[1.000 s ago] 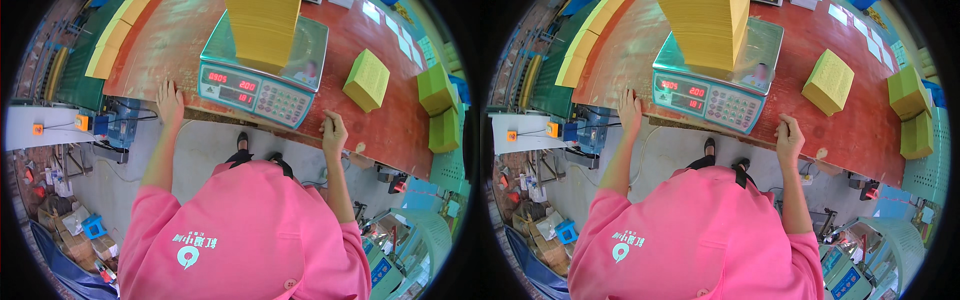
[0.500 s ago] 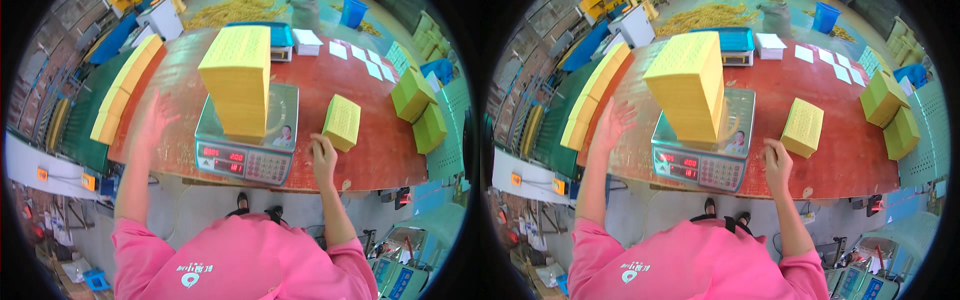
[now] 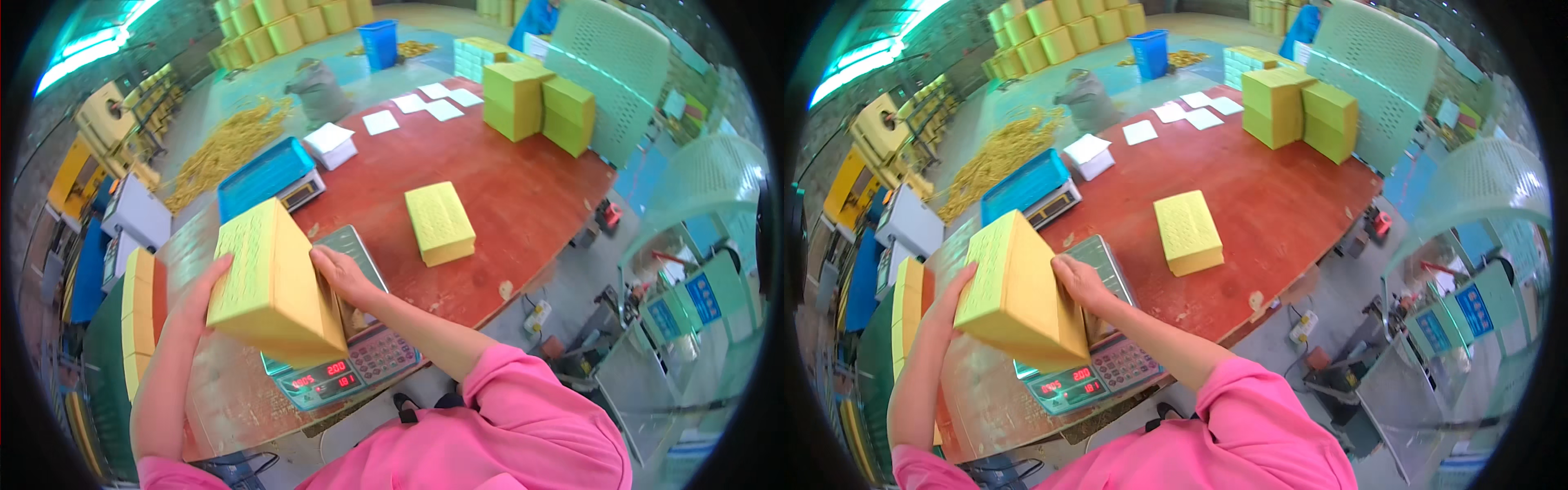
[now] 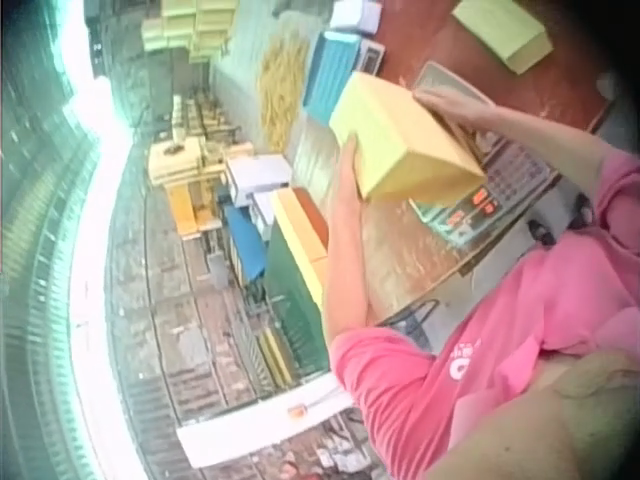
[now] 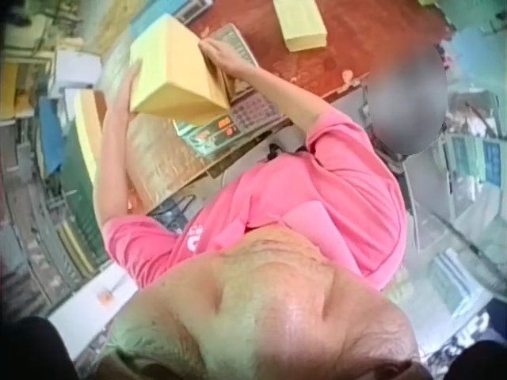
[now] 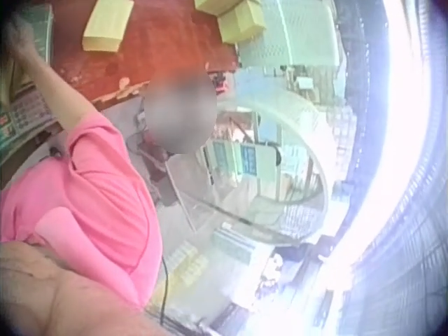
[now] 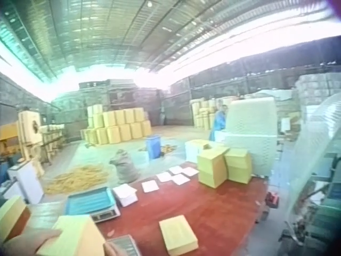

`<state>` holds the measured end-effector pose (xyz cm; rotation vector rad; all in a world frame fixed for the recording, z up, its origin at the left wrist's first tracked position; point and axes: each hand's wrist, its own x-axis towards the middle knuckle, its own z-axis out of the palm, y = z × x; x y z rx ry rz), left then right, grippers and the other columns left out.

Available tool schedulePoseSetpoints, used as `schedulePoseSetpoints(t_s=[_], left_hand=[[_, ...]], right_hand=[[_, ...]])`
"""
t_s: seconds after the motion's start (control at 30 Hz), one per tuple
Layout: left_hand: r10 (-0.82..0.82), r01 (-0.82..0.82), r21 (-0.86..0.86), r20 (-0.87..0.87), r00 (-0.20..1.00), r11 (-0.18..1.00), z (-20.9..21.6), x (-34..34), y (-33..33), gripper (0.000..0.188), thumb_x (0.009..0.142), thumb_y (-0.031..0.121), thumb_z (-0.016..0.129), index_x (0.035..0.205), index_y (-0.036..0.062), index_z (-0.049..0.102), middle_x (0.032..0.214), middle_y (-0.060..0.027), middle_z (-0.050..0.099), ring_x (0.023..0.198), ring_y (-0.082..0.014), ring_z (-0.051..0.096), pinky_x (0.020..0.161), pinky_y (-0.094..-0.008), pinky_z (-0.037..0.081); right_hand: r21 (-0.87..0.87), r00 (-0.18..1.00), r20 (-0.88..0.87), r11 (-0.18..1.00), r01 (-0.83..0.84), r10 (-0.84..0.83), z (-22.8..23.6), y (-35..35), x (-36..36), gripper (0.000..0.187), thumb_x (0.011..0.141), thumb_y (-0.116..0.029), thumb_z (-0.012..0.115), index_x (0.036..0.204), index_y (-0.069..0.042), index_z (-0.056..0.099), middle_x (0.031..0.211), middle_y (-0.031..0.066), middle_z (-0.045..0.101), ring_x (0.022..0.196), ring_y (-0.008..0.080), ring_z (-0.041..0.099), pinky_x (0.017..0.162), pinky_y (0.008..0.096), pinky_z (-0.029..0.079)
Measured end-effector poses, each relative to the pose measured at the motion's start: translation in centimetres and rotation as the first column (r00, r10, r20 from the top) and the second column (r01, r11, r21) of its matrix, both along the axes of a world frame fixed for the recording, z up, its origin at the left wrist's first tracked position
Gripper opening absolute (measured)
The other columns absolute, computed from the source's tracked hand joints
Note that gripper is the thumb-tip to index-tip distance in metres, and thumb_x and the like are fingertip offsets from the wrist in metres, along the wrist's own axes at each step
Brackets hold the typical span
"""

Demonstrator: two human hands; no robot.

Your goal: Stack and weigh bundles of yellow paper pads on a scale.

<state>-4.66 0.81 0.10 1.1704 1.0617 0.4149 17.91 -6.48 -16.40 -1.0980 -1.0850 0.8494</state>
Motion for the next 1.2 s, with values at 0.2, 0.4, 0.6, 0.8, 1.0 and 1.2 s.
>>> schedulePoseSetpoints(t_s=[0.2, 0.4, 0.6, 0.8, 1.0, 1.2], left_hand=[[-0.230, 0.226, -0.148, -0.007, 0.973, 0.963, 1.0, 2.1, -2.4, 0.055, 0.097, 0.039, 0.057, 0.136, 0.0021, 0.050, 0.127, -0.0141, 0.064, 0.110, -0.0217, 0.066, 0.094, -0.0374, 0.053], [-0.283, 0.298, -0.208, 0.097, 0.954, 0.932, 0.0, 4.5, -1.4, 0.054, 0.098, 0.039, 0.056, 0.137, 0.0015, 0.050, 0.128, -0.0144, 0.063, 0.110, -0.0227, 0.066, 0.096, -0.0378, 0.052], [-0.384, 0.379, -0.235, 0.024, 0.923, 0.895, 0.5, 9.3, -5.4, 0.059, 0.098, 0.042, 0.055, 0.141, 0.0035, 0.045, 0.132, -0.0149, 0.060, 0.116, -0.0247, 0.063, 0.100, -0.0402, 0.049], [-0.474, 0.495, -0.211, 0.144, 0.868, 0.843, 1.1, 15.6, -10.9, 0.067, 0.097, 0.047, 0.055, 0.148, 0.0069, 0.035, 0.142, -0.0139, 0.051, 0.126, -0.0251, 0.054, 0.106, -0.0426, 0.045], [-0.437, 0.499, -0.207, 0.282, 0.854, 0.841, -1.1, 31.1, -13.7, 0.061, 0.099, 0.043, 0.052, 0.146, 0.0057, 0.037, 0.141, -0.0134, 0.051, 0.127, -0.0246, 0.054, 0.106, -0.0422, 0.045], [-0.314, 0.399, -0.286, 0.300, 0.901, 0.871, -7.2, 49.7, -13.2, 0.054, 0.098, 0.038, 0.057, 0.142, 0.0095, 0.042, 0.138, -0.0104, 0.054, 0.125, -0.0268, 0.055, 0.101, -0.0486, 0.047]], right_hand=[[0.064, 0.922, 0.086, 0.926, 0.372, -0.377, 0.0, -11.3, 0.7, 0.029, 0.102, -0.020, 0.049, 0.120, 0.001, 0.059, 0.108, 0.0083, 0.066, 0.100, 0.0134, 0.060, 0.085, 0.0289, 0.048], [-0.486, 0.907, -0.392, 0.872, -0.060, -0.157, -4.1, -20.9, -0.2, 0.035, 0.102, -0.028, 0.050, 0.123, -0.003, 0.060, 0.111, 0.0127, 0.066, 0.105, 0.0192, 0.064, 0.087, 0.0319, 0.051], [-0.039, 0.499, -0.850, 0.926, -0.374, 0.166, -6.5, -19.9, 0.6, 0.059, 0.102, -0.045, 0.046, 0.145, -0.006, 0.041, 0.143, 0.0104, 0.051, 0.131, 0.0216, 0.049, 0.110, 0.0405, 0.036], [-0.213, 0.679, -0.723, 0.976, -0.049, -0.124, -2.2, -24.2, 8.2, 0.047, 0.104, -0.032, 0.046, 0.142, -0.004, 0.044, 0.133, 0.0065, 0.057, 0.121, 0.0171, 0.056, 0.099, 0.0338, 0.046], [-0.215, 0.773, -0.601, 0.973, 0.090, -0.204, -3.0, -26.0, 26.3, 0.046, 0.101, -0.034, 0.051, 0.133, -0.002, 0.052, 0.121, 0.0067, 0.063, 0.113, 0.0148, 0.059, 0.096, 0.0307, 0.046], [-0.373, 0.822, -0.470, 0.917, 0.144, -0.321, -6.0, -23.8, 46.7, 0.045, 0.100, -0.038, 0.052, 0.125, -0.001, 0.059, 0.115, 0.0072, 0.065, 0.103, 0.0152, 0.060, 0.089, 0.0306, 0.047]])
